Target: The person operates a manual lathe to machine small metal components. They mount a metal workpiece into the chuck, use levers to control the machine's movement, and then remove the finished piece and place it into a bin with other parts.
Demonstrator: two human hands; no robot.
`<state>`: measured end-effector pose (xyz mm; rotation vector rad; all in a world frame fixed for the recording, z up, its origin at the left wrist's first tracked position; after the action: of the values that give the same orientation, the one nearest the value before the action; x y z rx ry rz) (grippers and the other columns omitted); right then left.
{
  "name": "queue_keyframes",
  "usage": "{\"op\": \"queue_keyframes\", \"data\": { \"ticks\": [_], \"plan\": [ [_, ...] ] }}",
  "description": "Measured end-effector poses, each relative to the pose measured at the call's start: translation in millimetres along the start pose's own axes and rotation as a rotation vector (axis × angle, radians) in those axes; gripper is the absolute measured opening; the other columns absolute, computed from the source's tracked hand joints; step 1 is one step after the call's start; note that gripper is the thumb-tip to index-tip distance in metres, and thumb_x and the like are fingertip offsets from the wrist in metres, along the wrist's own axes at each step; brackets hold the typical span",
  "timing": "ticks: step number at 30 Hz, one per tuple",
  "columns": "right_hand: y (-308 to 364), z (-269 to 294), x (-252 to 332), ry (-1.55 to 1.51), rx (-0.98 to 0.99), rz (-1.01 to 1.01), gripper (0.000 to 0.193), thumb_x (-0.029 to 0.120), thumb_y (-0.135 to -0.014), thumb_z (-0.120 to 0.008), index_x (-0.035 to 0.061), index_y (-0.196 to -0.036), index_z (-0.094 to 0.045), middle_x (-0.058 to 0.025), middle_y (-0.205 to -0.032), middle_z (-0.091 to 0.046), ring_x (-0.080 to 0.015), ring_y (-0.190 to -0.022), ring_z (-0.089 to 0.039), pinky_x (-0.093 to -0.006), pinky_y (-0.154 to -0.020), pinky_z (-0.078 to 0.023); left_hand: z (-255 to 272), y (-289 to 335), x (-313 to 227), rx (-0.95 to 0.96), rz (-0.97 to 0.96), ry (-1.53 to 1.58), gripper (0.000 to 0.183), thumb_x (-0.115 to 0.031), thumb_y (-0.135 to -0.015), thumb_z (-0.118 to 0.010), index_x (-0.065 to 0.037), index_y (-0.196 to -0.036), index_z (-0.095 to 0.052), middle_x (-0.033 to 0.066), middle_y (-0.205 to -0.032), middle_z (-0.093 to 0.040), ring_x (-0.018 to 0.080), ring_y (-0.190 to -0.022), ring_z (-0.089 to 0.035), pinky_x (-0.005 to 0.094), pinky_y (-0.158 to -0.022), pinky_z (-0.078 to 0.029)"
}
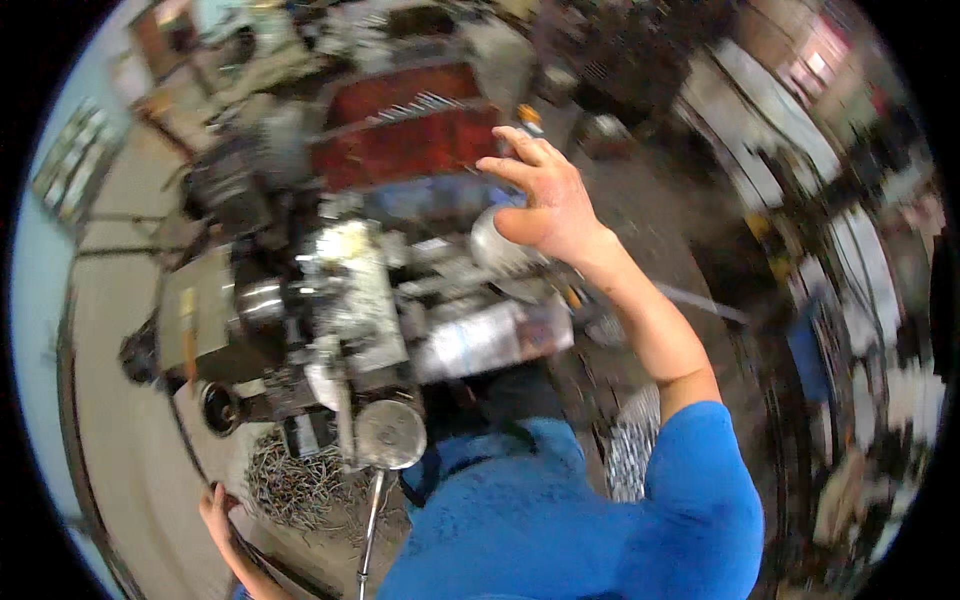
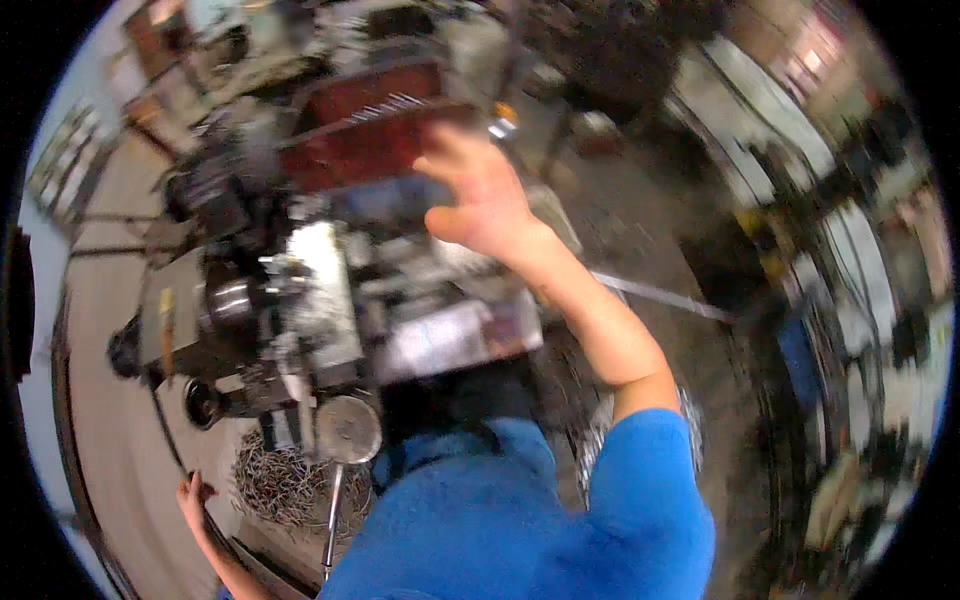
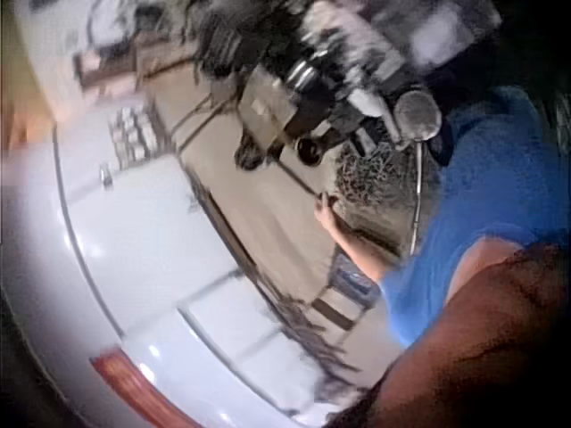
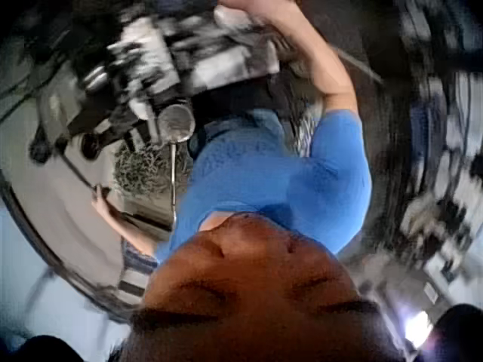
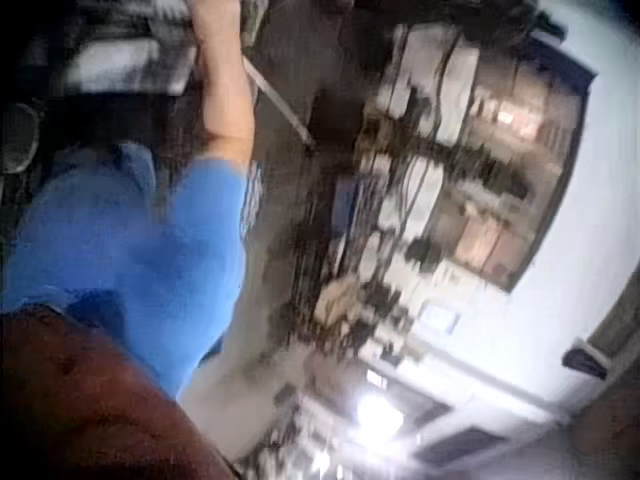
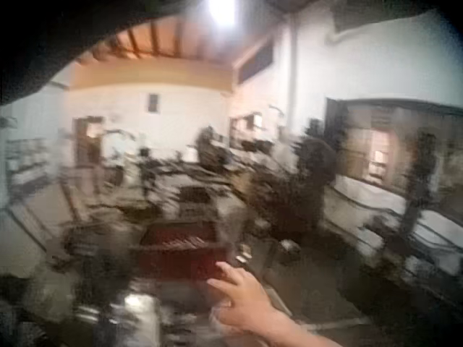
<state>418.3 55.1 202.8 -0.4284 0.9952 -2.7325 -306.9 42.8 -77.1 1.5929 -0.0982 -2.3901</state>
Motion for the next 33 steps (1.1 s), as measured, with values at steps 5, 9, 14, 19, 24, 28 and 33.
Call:
{"op": "queue_keyframes", "data": {
  "ticks": [5,9,14,19,24,28,33],
  "plan": [
    [193,64,-95,-0.091,0.174,-0.567,0.045,0.014,-0.059,-0.059,0.0018,-0.102,-0.063,-0.0202,-0.115,-0.058,-0.0326,-0.103,-0.058,-0.0348,-0.087,-0.046,-4,3,-3,0.019,0.024,0.014,0.030,-0.029,-0.088,-0.060,0.001,-0.091,-0.054,0.0044,-0.060,-0.052,0.0125,-0.052,-0.052,0.0275,-0.052,-0.047],
    [416,66,-163,0.251,0.469,-1.043,0.033,0.024,-0.060,-0.063,0.0058,-0.087,-0.066,-0.0169,-0.090,-0.064,-0.0347,-0.085,-0.062,-0.0410,-0.076,-0.050,38,-20,53,0.038,0.091,-0.021,0.028,-0.026,-0.087,-0.062,-0.001,-0.098,-0.056,0.0062,-0.060,-0.056,0.0144,-0.050,-0.055,0.0287,-0.047,-0.047],
    [587,48,-150,0.494,0.812,-1.289,0.030,0.021,-0.059,-0.067,0.0002,-0.080,-0.064,-0.0204,-0.088,-0.064,-0.0343,-0.086,-0.063,-0.0387,-0.080,-0.051,12,-9,10,-0.036,0.122,-0.125,0.032,-0.028,-0.085,-0.064,0.000,-0.098,-0.056,0.0067,-0.059,-0.055,0.0148,-0.047,-0.054,0.0290,-0.046,-0.049],
    [631,34,-185,0.480,0.994,-1.411,0.038,0.026,-0.069,-0.059,0.0003,-0.097,-0.065,-0.0213,-0.105,-0.061,-0.0328,-0.099,-0.060,-0.0386,-0.087,-0.048,10,0,6,-0.083,0.107,-0.080,0.036,-0.032,-0.086,-0.062,0.002,-0.097,-0.056,0.0071,-0.059,-0.056,0.0137,-0.047,-0.054,0.0255,-0.046,-0.047],
    [610,26,-192,0.425,1.112,-1.443,0.039,0.027,-0.071,-0.057,0.0021,-0.101,-0.064,-0.0193,-0.112,-0.060,-0.0294,-0.107,-0.057,-0.0365,-0.092,-0.045,30,-2,21,-0.041,0.030,-0.148,0.035,-0.031,-0.086,-0.063,0.002,-0.094,-0.056,0.0086,-0.059,-0.057,0.0148,-0.042,-0.052,0.0281,-0.043,-0.047],
    [568,50,-186,0.414,0.966,-1.385,0.033,0.025,-0.070,-0.061,0.0048,-0.096,-0.065,-0.0155,-0.105,-0.063,-0.0298,-0.101,-0.060,-0.0364,-0.088,-0.048,10,17,-34,-0.092,-0.149,-1.065,0.036,-0.028,-0.086,-0.062,0.004,-0.101,-0.055,0.0105,-0.071,-0.061,0.0185,-0.058,-0.058,0.0311,-0.055,-0.050],
    [435,16,-149,-0.007,0.633,-0.780,0.026,0.018,-0.060,-0.063,0.0036,-0.081,-0.067,-0.0173,-0.101,-0.063,-0.0312,-0.089,-0.062,-0.0359,-0.080,-0.050,-103,70,-203,0.020,-0.375,-0.705,0.035,-0.018,-0.087,-0.059,0.004,-0.114,-0.055,0.0115,-0.090,-0.064,0.0182,-0.077,-0.061,0.0299,-0.069,-0.049]
  ]
}}
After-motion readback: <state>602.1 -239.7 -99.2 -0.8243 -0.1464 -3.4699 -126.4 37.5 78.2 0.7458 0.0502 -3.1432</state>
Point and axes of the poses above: each hand's wrist, its own y-axis away from the middle knuckle, its own z-axis out of the back of the hand, x = y × z, the point moved 10 cm from there along -y, towards the middle knuckle
